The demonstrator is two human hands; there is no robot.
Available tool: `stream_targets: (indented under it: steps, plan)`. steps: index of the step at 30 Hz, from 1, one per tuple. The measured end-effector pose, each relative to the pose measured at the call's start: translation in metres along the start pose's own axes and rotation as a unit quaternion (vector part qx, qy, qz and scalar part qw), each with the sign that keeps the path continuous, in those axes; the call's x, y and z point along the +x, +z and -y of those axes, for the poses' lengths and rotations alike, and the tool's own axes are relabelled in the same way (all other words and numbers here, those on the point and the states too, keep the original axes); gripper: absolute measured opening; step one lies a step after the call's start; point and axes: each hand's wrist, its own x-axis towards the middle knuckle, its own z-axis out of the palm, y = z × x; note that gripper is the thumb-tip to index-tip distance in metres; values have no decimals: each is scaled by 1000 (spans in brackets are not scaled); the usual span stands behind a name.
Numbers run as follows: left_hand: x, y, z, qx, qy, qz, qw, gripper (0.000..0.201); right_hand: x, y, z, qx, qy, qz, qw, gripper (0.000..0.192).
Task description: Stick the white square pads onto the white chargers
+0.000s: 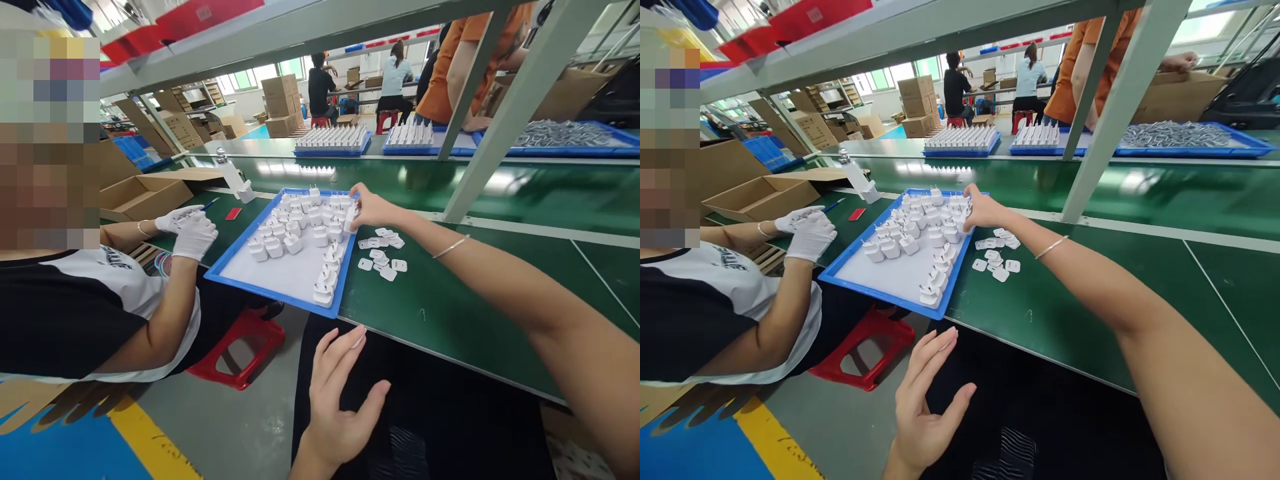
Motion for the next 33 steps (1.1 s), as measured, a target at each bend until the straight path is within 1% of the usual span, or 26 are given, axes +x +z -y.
stream_targets:
  steps: [3, 5, 6, 7, 10, 11, 13, 15, 17, 19, 21, 22, 23, 25, 27, 28, 30, 32, 33]
  plan:
    - [-5, -6, 9, 21, -10, -8, 1000, 53, 16, 23, -1, -43, 23, 25, 999, 41]
    - [-8, -8, 14, 31, -20, -8, 999, 51, 20, 33, -1, -61, 42, 43, 996, 37]
    - [-9, -9, 16, 33, -25, -8, 999, 51, 20, 36, -2, -67, 51, 50, 995, 39]
    - [-10, -9, 17, 33, -30, -6, 999, 51, 20, 39, -3, -71, 59, 55, 994, 47]
    - [-10, -5, 19, 16, -40, 6, 999, 50, 19, 42, -2, -68, 69, 55, 994, 83]
    - [-10, -4, 19, 6, -40, 10, 999, 51, 18, 42, 0, -62, 65, 52, 995, 91]
    - [-10, 0, 19, -17, -42, 19, 999, 52, 14, 35, 5, -47, 52, 38, 997, 100]
    - [-11, 2, 20, -41, -44, 26, 998, 55, 6, 21, 10, -32, 41, 11, 999, 105]
    - [-12, 3, 22, -68, -53, 36, 996, 56, -9, 0, 13, -25, 45, -28, 998, 100]
    - [-11, 5, 22, -100, -71, 55, 991, 57, -34, -22, 15, -20, 64, -64, 996, 81]
    - [-8, 8, 22, -145, -107, 79, 981, 54, -66, -41, 14, -12, 85, -79, 993, 54]
    - [-4, 11, 22, -175, -130, 91, 972, 50, -83, -49, 12, -8, 93, -77, 993, 42]
    - [0, 15, 22, -212, -155, 104, 959, 46, -101, -57, 9, -6, 100, -74, 992, 34]
    - [9, 25, 24, -291, -198, 126, 928, 36, -134, -71, 0, -14, 114, -72, 991, 25]
    - [19, 39, 28, -345, -220, 144, 901, 28, -163, -87, -16, -39, 141, -93, 985, 19]
    - [23, 47, 30, -356, -226, 152, 894, 26, -176, -97, -25, -56, 160, -113, 979, 16]
    - [30, 63, 35, -349, -228, 162, 894, 24, -202, -122, -47, -97, 207, -166, 959, 14]
    - [37, 79, 41, -322, -218, 167, 906, 23, -231, -154, -70, -148, 261, -230, 926, 16]
    - [41, 85, 44, -303, -206, 167, 915, 23, -248, -172, -80, -175, 291, -266, 902, 21]
